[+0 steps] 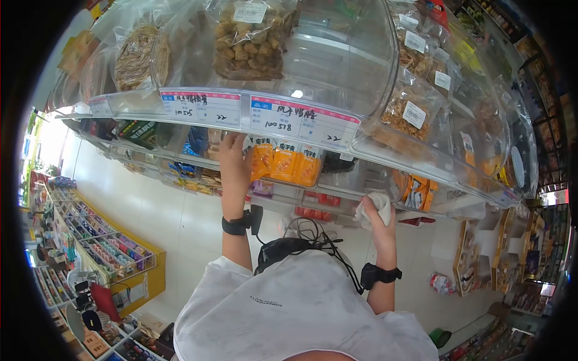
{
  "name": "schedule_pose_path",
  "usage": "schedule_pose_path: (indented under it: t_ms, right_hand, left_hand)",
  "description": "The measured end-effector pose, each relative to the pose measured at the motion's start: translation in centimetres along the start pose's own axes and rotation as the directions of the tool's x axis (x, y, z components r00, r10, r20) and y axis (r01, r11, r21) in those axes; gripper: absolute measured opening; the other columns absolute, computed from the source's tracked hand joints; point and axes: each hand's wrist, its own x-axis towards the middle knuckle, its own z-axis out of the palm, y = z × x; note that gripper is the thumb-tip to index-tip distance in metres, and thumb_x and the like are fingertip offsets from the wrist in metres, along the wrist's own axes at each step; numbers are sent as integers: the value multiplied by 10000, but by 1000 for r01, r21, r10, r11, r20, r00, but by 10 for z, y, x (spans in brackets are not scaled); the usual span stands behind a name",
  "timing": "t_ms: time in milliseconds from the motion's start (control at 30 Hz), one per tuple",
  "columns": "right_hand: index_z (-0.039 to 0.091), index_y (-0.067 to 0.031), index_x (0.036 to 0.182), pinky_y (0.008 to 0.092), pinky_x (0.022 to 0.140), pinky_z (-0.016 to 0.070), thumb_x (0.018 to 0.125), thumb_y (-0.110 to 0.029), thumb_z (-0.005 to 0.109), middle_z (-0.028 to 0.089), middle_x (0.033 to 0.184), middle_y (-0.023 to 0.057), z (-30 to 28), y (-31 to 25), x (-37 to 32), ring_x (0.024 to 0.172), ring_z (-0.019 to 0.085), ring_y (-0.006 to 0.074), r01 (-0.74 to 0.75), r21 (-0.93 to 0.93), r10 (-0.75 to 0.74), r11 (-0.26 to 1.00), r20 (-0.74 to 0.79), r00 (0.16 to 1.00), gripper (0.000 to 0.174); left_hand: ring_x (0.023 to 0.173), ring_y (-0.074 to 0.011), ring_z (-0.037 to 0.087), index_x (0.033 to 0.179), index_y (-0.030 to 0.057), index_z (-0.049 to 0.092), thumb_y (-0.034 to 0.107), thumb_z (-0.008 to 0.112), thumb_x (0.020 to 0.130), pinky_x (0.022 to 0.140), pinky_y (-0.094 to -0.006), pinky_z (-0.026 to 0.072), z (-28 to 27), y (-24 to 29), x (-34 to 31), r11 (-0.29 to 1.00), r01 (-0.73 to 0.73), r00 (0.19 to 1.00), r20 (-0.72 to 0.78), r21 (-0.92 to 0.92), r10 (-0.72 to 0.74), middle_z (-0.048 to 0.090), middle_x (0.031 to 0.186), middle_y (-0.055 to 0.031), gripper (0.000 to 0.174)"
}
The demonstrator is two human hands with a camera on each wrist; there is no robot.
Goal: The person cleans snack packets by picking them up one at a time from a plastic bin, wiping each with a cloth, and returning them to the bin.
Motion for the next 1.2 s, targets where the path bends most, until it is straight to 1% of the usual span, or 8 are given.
schedule_pose_path:
  t_ms: [167, 367, 567, 667, 833, 967, 1067, 1200]
  right_hand:
    - [640, -6, 1125, 250, 826, 481, 888, -341, 777, 673, 1027, 45, -13, 4, -8, 922, 619, 114, -18, 51, 23, 999, -109, 994, 433]
    - [637, -20, 1123, 254, 822, 492, 895, -311, 772, 671, 1025, 50, -44, -5, -22, 920, 631, 118, 4, 109, 12, 994, -145, 989, 394]
    - [619, -27, 1131, 265, 770, 521, 919, -245, 744, 688, 1000, 56, -133, 1, -29, 882, 665, 132, 92, 166, -74, 982, -113, 991, 329]
    - [617, -29, 1135, 271, 750, 532, 939, -216, 719, 686, 997, 57, -184, 4, -30, 881, 673, 139, 140, 234, -110, 962, -139, 984, 289]
    - [598, -43, 1177, 298, 767, 565, 958, -180, 687, 684, 1019, 75, -252, 30, -23, 908, 691, 170, 213, 486, -67, 848, -299, 952, 272]
    - [579, -39, 1208, 303, 778, 567, 976, -183, 655, 686, 1025, 86, -291, 41, -26, 910, 692, 179, 192, 541, -35, 819, -286, 958, 283]
    - [574, -40, 1219, 302, 780, 563, 984, -203, 641, 688, 1021, 87, -318, 52, -29, 909, 693, 181, 173, 478, -69, 861, -228, 971, 294]
    - [582, -39, 1217, 297, 798, 549, 979, -225, 648, 679, 1046, 85, -338, 63, -35, 930, 685, 179, 185, 454, -71, 872, -256, 964, 309]
  left_hand:
    - [1144, -420, 559, 1303, 5, 541, 119, 631, 940, 970, -473, 478, 18, 33, -36, 982, 69, 982, 163, 177, -99, 560, 1277, -218, 391]
    - [1143, -447, 530, 1317, 2, 540, 90, 646, 882, 977, -489, 464, 44, 8, -27, 991, -83, 997, 4, 103, 83, 540, 1278, -234, 456]
    - [1118, -429, 546, 1261, -17, 581, 53, 634, 886, 931, -480, 479, 40, 8, -29, 971, 60, 998, 20, 230, -67, 594, 1162, -218, 385]
    - [829, -217, 640, 1144, -32, 627, 149, 549, 1034, 693, -310, 524, 34, 93, -33, 999, -13, 952, -303, 51, 28, 659, 981, -137, 226]
    - [759, -147, 659, 1159, -56, 616, 237, 434, 1094, 648, -244, 498, 54, 246, -43, 822, 253, 955, 269, -510, -127, 676, 774, -74, 351]
    - [1006, -201, 679, 1342, -28, 523, 60, 404, 1059, 809, -305, 547, 134, 341, -71, 543, 297, 881, 445, -785, 162, 674, 1067, -150, 319]
    - [1170, -295, 619, 1378, -4, 516, -33, 463, 963, 886, -363, 539, 232, 339, -92, 592, 149, 861, 398, -792, 316, 637, 1195, -187, 420]
    - [1211, -405, 556, 1278, -16, 606, -4, 546, 875, 934, -409, 510, 284, 362, -75, 915, -252, 882, 314, -315, 351, 661, 1098, -255, 407]
